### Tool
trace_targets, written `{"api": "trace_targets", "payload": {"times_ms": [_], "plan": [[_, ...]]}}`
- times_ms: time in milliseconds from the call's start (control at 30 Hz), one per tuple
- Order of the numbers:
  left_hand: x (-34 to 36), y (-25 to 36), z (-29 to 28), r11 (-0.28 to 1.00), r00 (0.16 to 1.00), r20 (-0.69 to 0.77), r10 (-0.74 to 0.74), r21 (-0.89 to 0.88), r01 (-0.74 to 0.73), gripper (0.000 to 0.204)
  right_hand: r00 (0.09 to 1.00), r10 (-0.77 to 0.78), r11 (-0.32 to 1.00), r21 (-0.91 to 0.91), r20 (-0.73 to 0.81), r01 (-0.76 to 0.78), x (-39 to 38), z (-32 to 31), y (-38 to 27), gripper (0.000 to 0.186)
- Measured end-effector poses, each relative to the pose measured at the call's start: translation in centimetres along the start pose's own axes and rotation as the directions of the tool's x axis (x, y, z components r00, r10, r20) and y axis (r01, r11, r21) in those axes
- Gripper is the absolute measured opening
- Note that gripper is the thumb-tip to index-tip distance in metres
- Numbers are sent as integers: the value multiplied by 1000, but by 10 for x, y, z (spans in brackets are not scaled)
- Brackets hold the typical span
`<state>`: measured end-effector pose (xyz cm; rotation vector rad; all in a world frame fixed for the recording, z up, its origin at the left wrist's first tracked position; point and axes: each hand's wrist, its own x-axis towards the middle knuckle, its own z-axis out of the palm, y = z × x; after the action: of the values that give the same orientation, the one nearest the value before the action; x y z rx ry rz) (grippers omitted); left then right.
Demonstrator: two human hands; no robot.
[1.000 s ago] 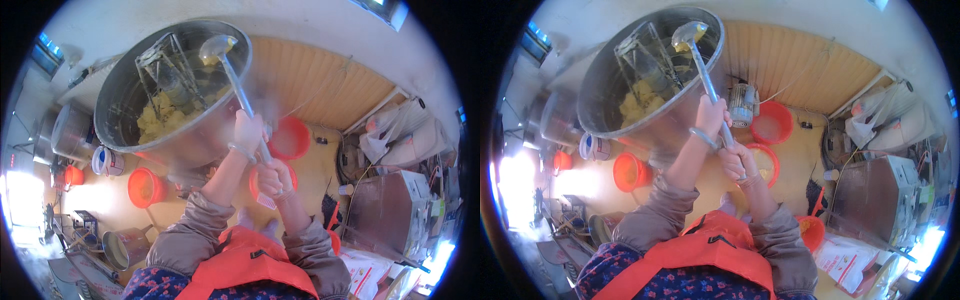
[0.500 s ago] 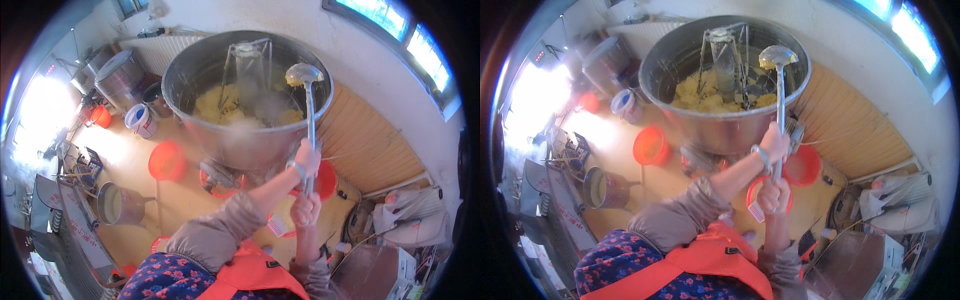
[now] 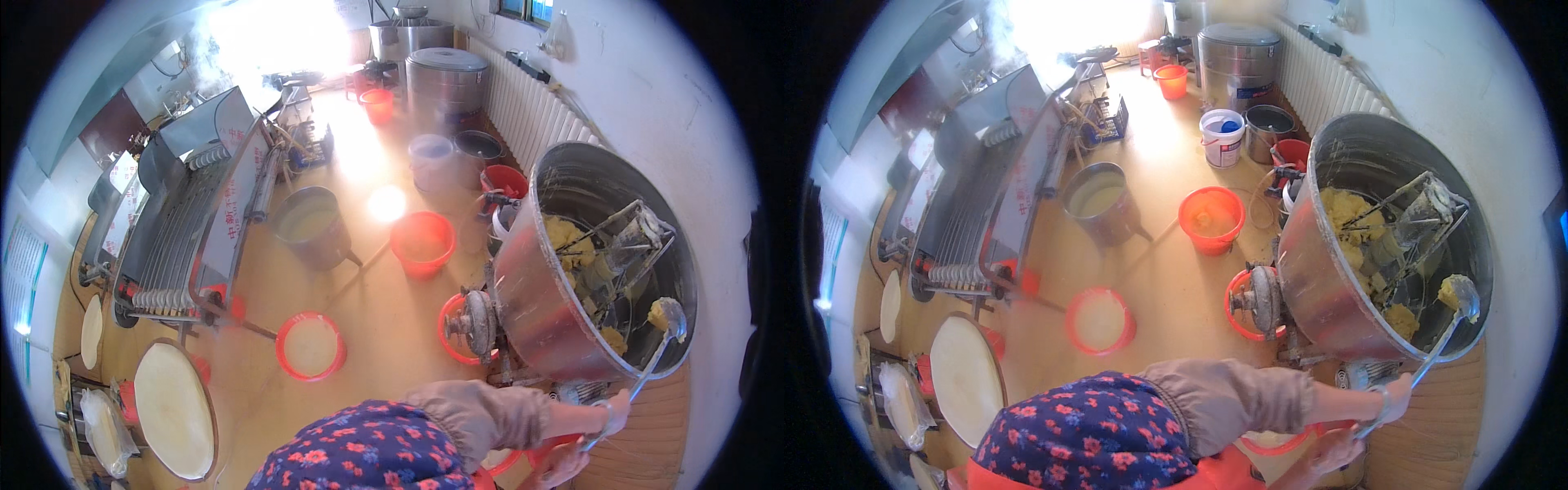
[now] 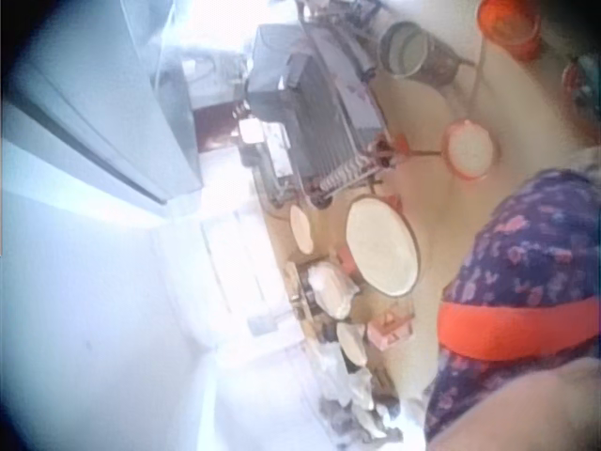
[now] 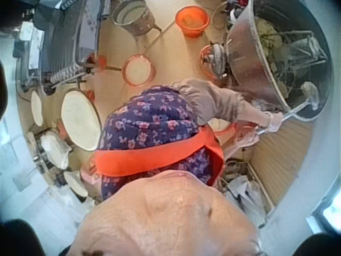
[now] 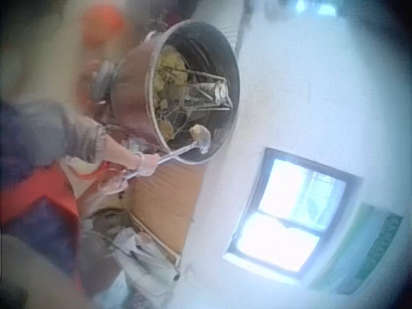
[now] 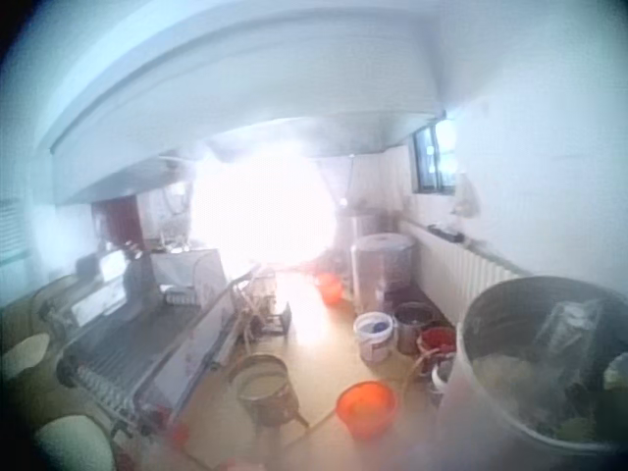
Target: The person scoops dough from a large industrial mixer into red basins using a ladle, then walks to a dough sheeter and uses a scraper to smooth a large sheet of dough on the machine. The person repeats the scooping process several times.
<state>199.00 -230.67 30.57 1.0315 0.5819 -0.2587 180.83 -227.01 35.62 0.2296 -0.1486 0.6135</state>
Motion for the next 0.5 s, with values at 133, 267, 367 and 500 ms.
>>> {"api": "trace_targets", "payload": {"times_ms": [133,267,367,500], "plan": [[-11,-1,-2,998,998,-46,39,43,-37,35,918,349,286,911,189,-297,13,8,-2,34],[-44,45,-45,958,977,202,69,258,-121,28,987,-85,996,-7,-133,85,21,9,9,27],[-65,86,-73,927,941,337,30,343,-152,24,1000,-24,999,32,-2,24,21,1,19,20],[-84,125,-74,970,839,534,-107,240,-29,17,988,-87,978,178,-129,110,23,3,11,33]]}}
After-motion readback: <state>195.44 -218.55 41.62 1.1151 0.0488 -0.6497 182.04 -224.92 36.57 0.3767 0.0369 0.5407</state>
